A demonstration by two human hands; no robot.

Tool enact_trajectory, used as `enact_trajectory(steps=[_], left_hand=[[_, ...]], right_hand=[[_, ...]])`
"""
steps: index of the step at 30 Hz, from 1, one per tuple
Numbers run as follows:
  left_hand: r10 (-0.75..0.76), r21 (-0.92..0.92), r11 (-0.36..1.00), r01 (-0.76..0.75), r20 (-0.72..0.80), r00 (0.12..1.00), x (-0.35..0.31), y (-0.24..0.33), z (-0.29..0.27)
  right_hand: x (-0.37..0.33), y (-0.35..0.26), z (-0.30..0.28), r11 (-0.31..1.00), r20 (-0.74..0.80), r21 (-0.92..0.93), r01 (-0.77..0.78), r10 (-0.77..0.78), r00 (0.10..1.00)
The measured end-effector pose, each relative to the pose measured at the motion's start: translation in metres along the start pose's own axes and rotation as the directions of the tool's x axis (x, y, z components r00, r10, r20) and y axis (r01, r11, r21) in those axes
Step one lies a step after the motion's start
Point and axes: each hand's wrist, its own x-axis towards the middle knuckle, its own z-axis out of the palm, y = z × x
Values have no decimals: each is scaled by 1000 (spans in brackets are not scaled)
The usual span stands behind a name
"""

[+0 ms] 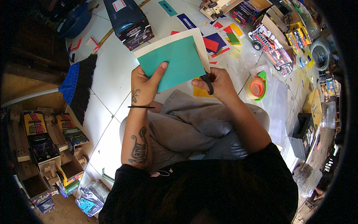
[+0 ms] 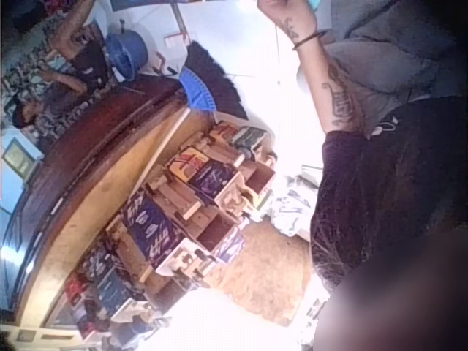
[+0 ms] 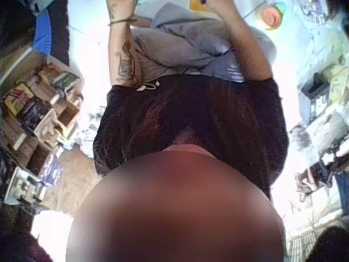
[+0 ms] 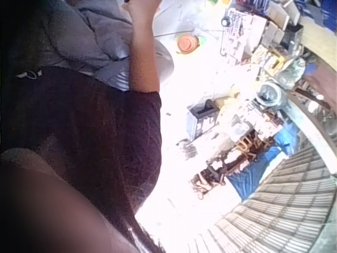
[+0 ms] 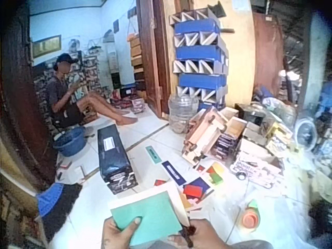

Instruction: The person sits on the floor and uses scissors to cut a green sheet of paper into smaller pieces. They then place a black box into a clear plastic bag and seal it with tape.

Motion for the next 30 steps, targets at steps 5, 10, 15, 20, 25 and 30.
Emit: enact_trajectory(steps=[5, 10, 15, 20, 25, 30], left_hand=[[5, -6, 1000, -5, 21, 1000, 0, 0, 1], [-124, 23, 992, 123, 51, 991, -1, 4, -1], [-126, 53, 991, 124, 43, 991, -1, 5, -1], [-44, 27, 999, 43, 21, 999, -1, 1, 2], [16, 47, 999, -12, -66, 998, 1, -4, 2], [21, 90, 996, -6, -175, 984, 9, -6, -9]], right_hand=[[1, -1, 2, 996, -15, 66, 62, -61, 998], [-2, -5, -1, 999, 8, 38, 4, -4, 1000], [-3, -12, -1, 999, -1, 37, -18, 18, 1000], [-5, -18, -3, 997, 30, 40, -59, 58, 998], [-3, -10, -8, 989, 76, 8, -149, 148, 986], [7, 8, -12, 978, 319, -128, -167, 200, 926]])
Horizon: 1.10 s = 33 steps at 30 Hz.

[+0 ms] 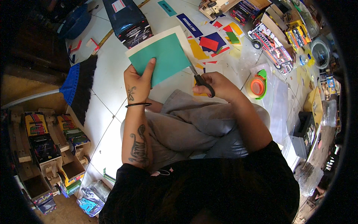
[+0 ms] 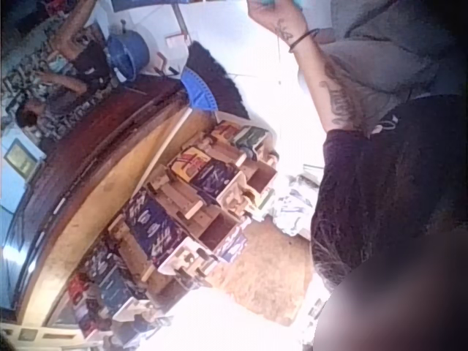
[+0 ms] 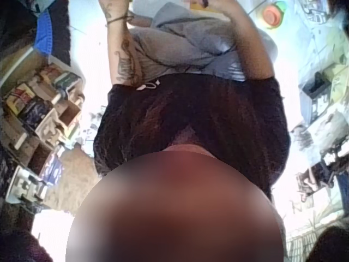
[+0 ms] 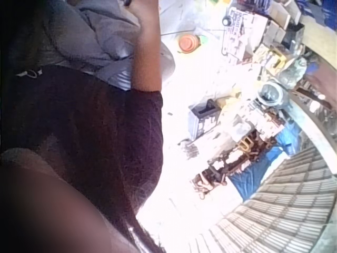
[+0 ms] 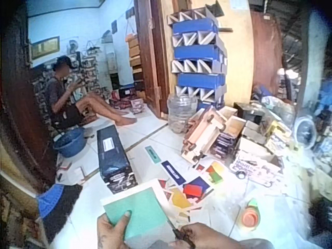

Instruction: The person sits on the floor and uses scissors to cut a green sheet of paper into smaller pieces. They then place a black box into a clear plastic bag and seal it with tape.

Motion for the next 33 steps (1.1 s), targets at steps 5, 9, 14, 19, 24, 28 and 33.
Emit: enact_trajectory(steps=[5, 9, 14, 19, 24, 28, 33], left_hand=[[-43, 60, 998, 37, 91, 995, 0, -3, -1], [-7, 56, 998, -3, 186, 983, -2, -7, 2], [-210, -39, 972, 231, 295, 932, 0, -12, -3], [-373, -83, 903, 421, 334, 866, -2, -12, 3], [-211, -68, 969, 236, 257, 943, -11, -6, 14], [-204, -121, 962, 246, 283, 937, -13, 0, 15], [-273, -76, 949, 306, 286, 918, -12, 2, 13]], right_hand=[[2, 6, -6, 1000, 85, 3, -21, 20, 996], [-3, -3, -13, 994, 64, 96, -49, 43, 997], [-7, -11, -19, 988, 65, 125, -90, 83, 994], [2, -2, -6, 998, -164, 48, 42, -33, 986], [8, 8, 1, 981, -345, -135, 143, -182, 921], [6, 8, 0, 980, -380, -126, 155, -192, 905], [7, 8, 3, 976, -385, -39, 214, -212, 898]])
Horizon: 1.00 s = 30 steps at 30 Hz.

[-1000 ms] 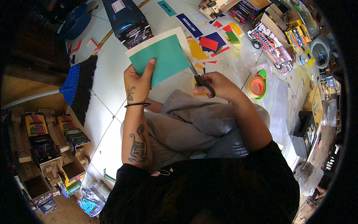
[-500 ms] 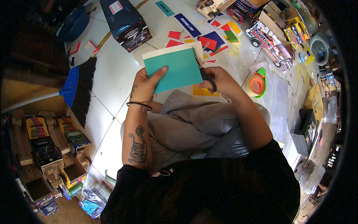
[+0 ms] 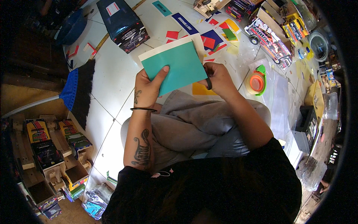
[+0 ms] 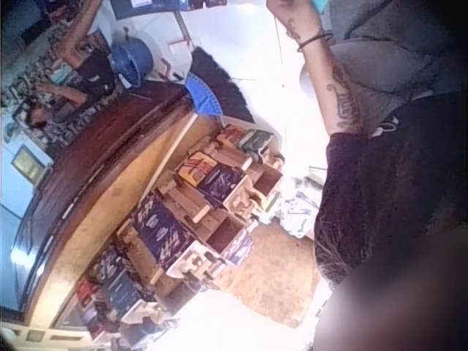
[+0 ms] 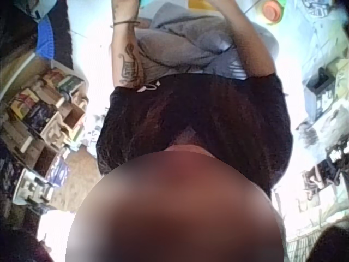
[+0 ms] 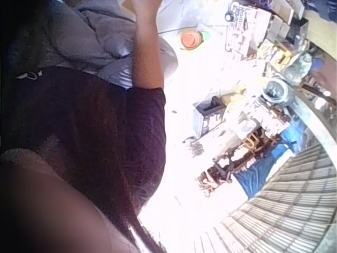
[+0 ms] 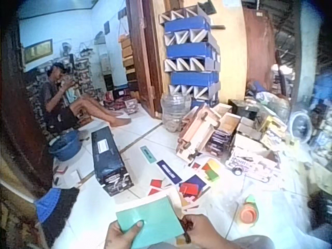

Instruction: The person sits on the floor and uses scissors to cut a green sheet of paper into smaller pieces. They then place a black box into a clear plastic bag and seal it with tape.

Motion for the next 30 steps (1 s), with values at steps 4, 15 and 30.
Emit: enact_trajectory(steps=[4, 15, 30], left_hand=[[59, -41, 997, -58, 8, 998, -1, -1, 3], [100, -40, 994, -100, -7, 995, -2, -1, 6], [104, -24, 994, -104, -25, 994, -3, -1, 7]], right_hand=[[1, 3, 1, 1000, -11, 22, -16, 16, 1000], [-1, 0, 1, 999, -31, 34, -35, 36, 999], [-1, 3, 1, 998, -31, 50, -25, 26, 999]])
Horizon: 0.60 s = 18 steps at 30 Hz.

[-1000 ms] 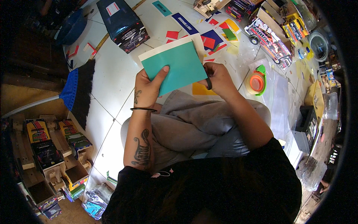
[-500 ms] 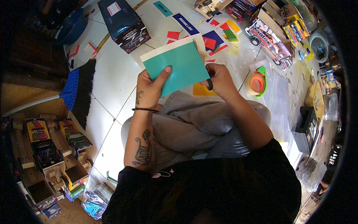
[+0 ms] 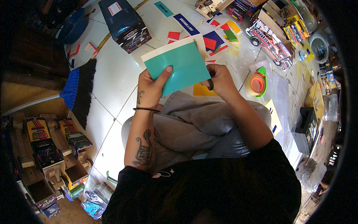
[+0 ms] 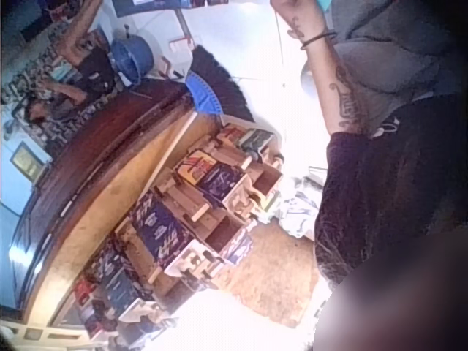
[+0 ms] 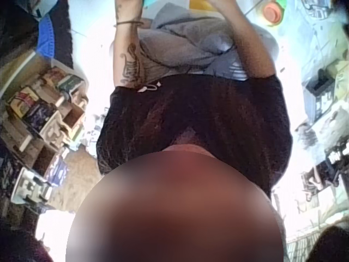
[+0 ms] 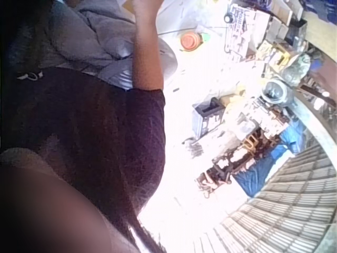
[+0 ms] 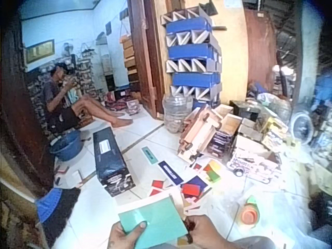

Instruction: The person sits on the floor and uses scissors to cut a green sheet of paper into smaller pieces. They then place a black box into a clear plastic bag and seal it with tape.

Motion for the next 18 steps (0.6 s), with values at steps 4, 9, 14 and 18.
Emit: enact_trajectory(steps=[4, 9, 14, 18], left_hand=[[9, -57, 998, -8, 21, 1000, 0, 0, 0], [-13, -48, 999, 15, 30, 999, 2, -3, -3], [15, 2, 1000, -15, 17, 1000, 12, 2, -28], [-108, 141, 987, 80, 206, 973, 14, 6, -39]], right_hand=[[2, 6, 1, 1000, 10, -6, 14, -14, 1000], [2, 2, -2, 999, 54, -21, -43, 44, 998], [10, -21, -58, 850, 530, -500, 168, 147, 836], [15, -24, -85, 971, 175, -50, -232, 237, 956]])
